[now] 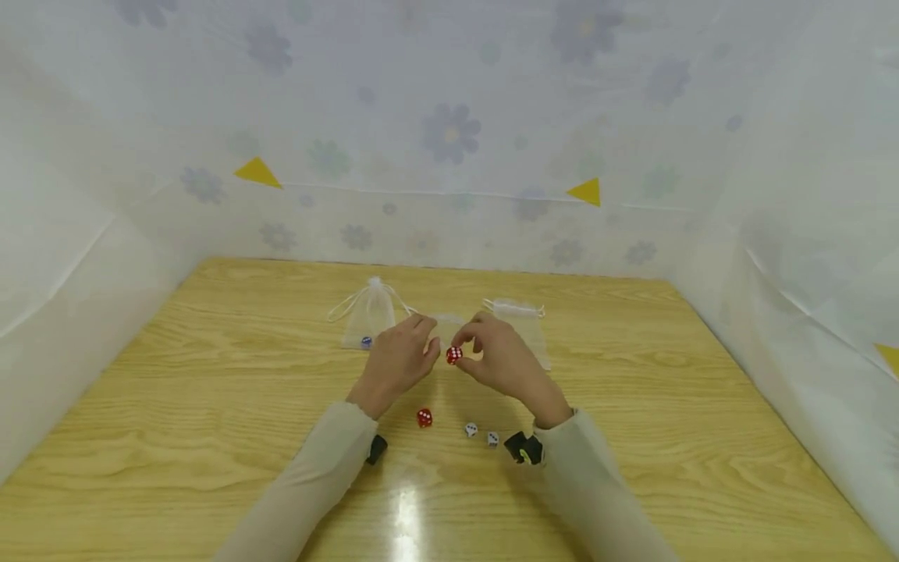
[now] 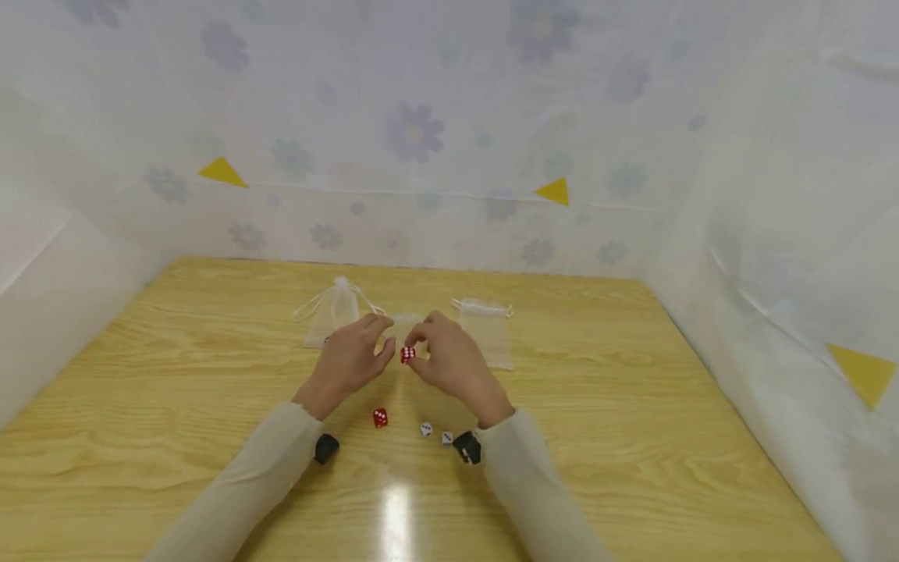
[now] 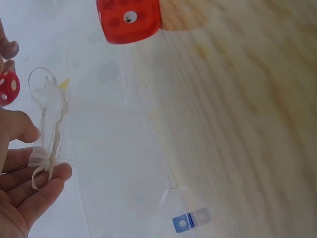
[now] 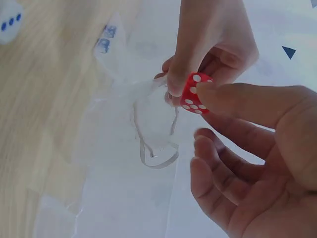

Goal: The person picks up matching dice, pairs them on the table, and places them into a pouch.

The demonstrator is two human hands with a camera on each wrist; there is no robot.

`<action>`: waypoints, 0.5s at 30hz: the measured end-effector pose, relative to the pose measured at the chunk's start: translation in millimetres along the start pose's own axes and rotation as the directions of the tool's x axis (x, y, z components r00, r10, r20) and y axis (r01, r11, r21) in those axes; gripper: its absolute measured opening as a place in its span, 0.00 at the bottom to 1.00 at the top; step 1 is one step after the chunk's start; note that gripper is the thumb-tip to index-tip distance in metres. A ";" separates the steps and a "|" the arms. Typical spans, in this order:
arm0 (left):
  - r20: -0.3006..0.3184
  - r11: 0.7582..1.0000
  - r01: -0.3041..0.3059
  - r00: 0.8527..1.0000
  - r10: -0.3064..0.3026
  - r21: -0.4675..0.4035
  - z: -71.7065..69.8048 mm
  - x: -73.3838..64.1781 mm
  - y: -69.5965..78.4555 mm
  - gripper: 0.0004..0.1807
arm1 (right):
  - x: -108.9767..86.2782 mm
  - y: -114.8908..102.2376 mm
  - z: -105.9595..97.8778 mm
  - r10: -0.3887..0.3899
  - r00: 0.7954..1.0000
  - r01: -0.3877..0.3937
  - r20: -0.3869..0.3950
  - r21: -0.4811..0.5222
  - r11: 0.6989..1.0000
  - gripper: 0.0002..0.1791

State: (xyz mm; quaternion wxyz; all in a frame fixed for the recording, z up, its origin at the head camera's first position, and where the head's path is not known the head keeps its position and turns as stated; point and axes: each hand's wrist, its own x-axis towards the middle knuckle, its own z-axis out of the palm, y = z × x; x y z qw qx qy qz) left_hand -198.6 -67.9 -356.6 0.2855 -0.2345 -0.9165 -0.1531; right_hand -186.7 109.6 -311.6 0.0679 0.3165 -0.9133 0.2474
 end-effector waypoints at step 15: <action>-0.007 0.998 0.016 1.000 -0.016 -0.068 -1.6 2.5 9.5 0.10 | 11.9 8.4 15.9 0.051 0.983 -0.073 -0.176 -0.120 0.990 0.07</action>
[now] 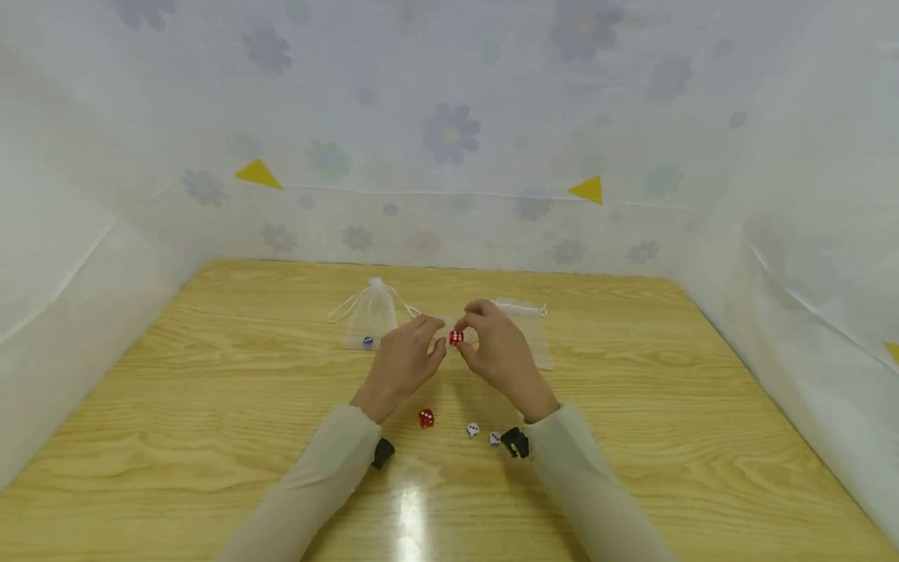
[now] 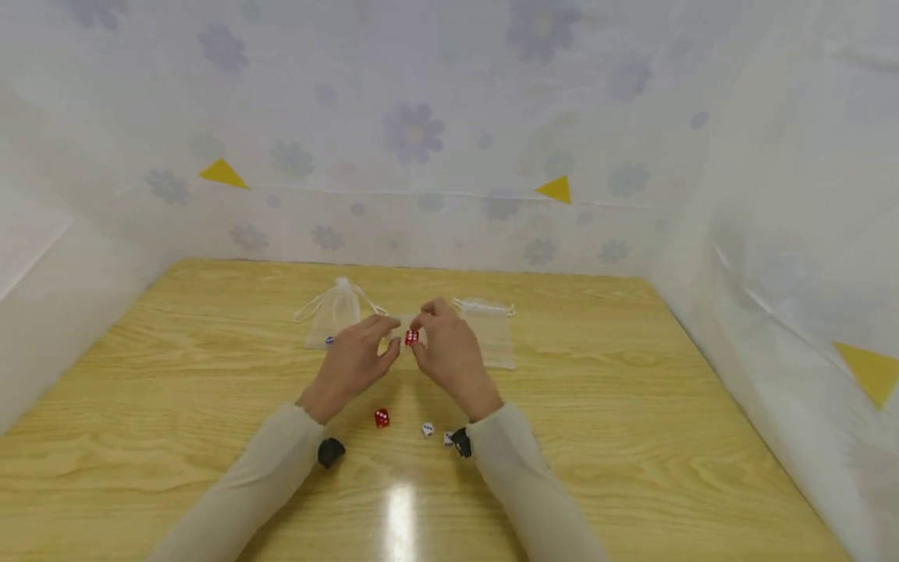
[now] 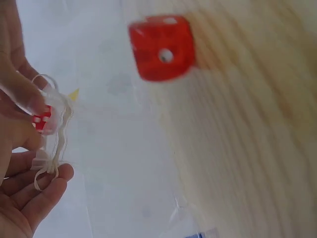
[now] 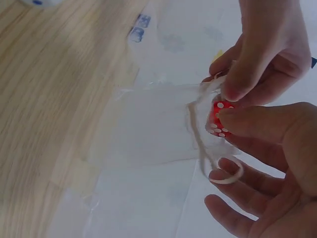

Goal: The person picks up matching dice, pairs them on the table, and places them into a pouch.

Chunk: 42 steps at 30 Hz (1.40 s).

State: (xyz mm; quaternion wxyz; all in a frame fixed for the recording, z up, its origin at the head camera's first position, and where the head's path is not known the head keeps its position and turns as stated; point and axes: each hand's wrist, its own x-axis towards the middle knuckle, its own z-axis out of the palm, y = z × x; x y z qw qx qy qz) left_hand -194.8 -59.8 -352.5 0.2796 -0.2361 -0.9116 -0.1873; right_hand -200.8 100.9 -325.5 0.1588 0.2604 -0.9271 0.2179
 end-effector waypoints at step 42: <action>0.091 0.999 0.031 0.995 -0.029 -0.023 -3.0 1.1 0.7 0.14 | -10.9 -9.1 -16.9 0.002 0.997 -0.003 0.071 0.019 1.000 0.11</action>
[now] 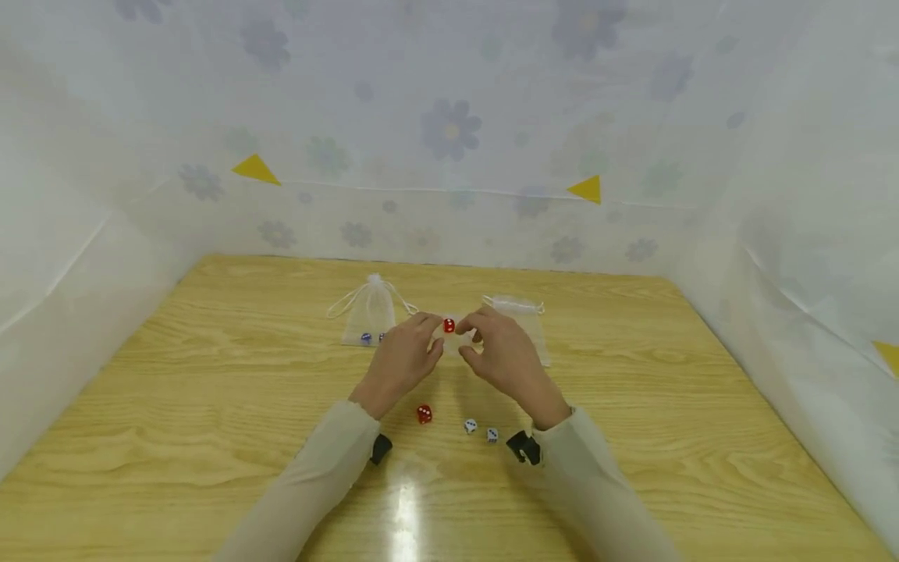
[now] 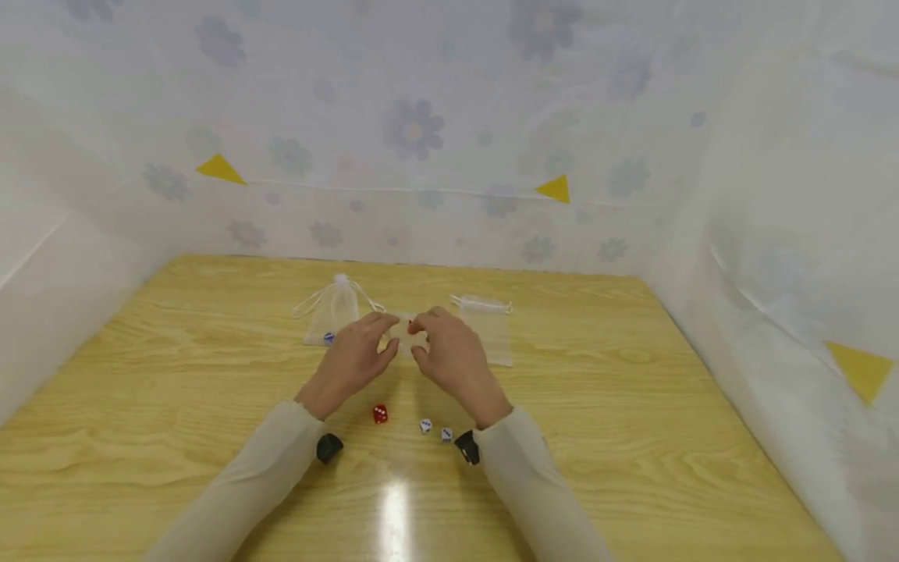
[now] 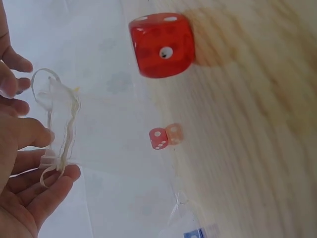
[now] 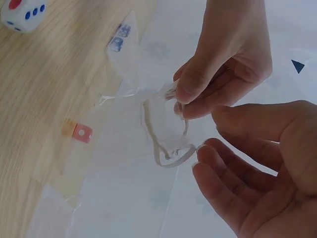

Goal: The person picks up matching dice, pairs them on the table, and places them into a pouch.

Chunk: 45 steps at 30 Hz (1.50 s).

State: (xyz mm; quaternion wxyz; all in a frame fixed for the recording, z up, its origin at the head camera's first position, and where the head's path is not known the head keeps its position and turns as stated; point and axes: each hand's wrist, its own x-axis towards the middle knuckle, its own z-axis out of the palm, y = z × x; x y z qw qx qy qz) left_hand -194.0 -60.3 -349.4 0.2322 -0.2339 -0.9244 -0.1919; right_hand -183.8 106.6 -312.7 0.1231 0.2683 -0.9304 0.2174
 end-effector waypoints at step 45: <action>0.071 0.998 0.006 0.997 -0.002 -0.055 -4.9 -1.9 -0.4 0.13 | -12.9 -12.6 23.6 0.002 0.961 -0.031 0.275 0.101 0.994 0.02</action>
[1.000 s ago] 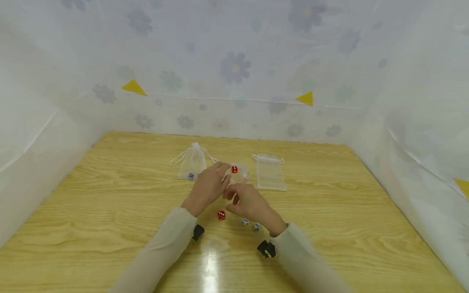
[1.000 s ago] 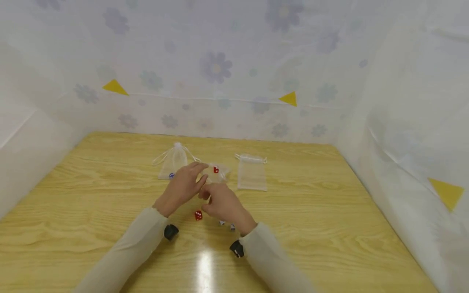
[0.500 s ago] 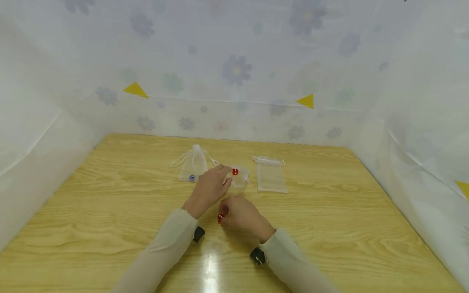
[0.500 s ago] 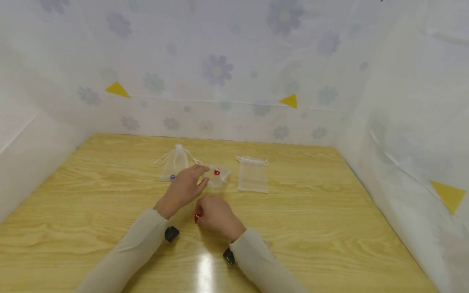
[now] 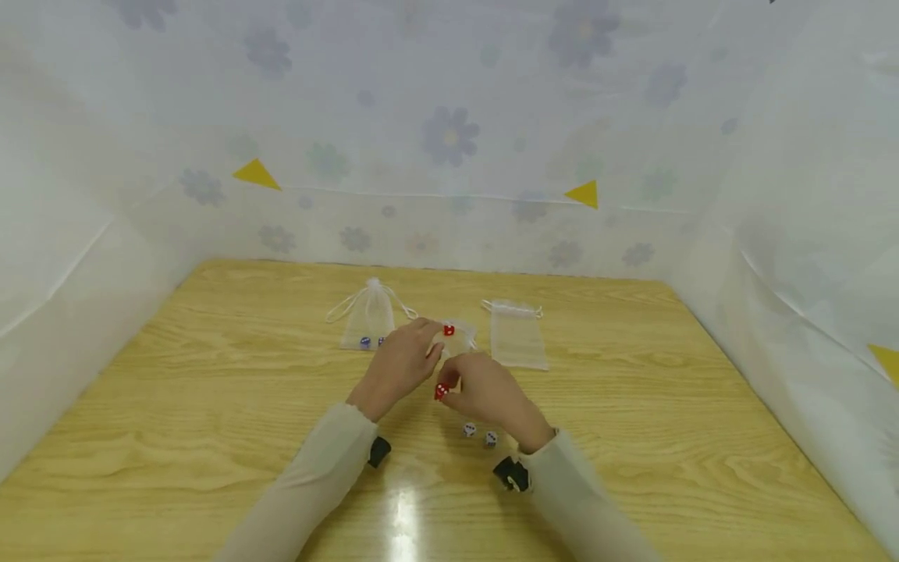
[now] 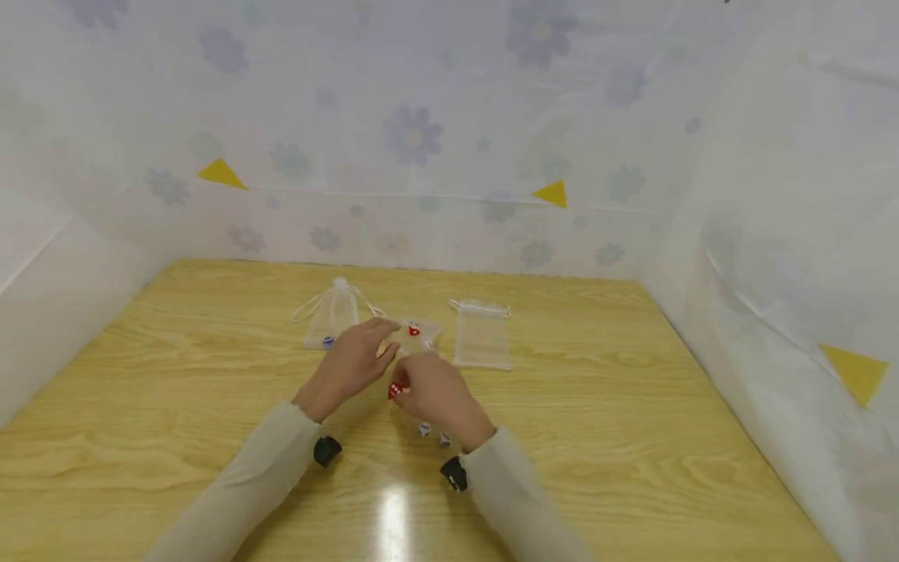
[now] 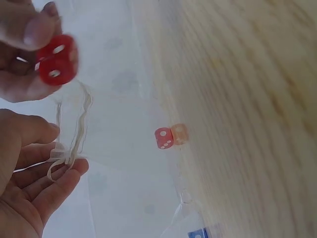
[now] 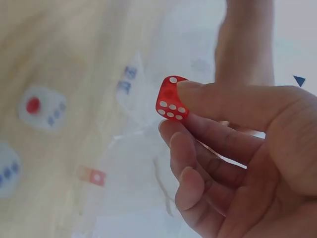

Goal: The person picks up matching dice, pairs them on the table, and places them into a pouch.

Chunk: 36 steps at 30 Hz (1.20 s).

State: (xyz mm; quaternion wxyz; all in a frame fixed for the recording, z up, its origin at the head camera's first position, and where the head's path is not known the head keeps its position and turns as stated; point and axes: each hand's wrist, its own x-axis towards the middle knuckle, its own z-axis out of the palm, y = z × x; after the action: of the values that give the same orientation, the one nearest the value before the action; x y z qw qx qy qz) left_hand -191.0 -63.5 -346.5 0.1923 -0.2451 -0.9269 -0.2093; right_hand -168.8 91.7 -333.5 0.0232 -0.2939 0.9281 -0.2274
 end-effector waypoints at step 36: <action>-0.067 0.999 -0.026 0.997 0.024 -0.027 -3.4 1.1 9.1 0.11 | 3.3 18.1 -17.9 0.023 0.970 -0.051 -0.242 -0.111 0.993 0.11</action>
State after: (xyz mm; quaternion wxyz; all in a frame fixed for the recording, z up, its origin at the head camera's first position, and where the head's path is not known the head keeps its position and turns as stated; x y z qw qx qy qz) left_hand -186.2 -57.6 -340.4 0.2225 -0.2523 -0.9138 -0.2277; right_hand -184.4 110.3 -325.0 -0.1021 -0.2477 0.9411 -0.2065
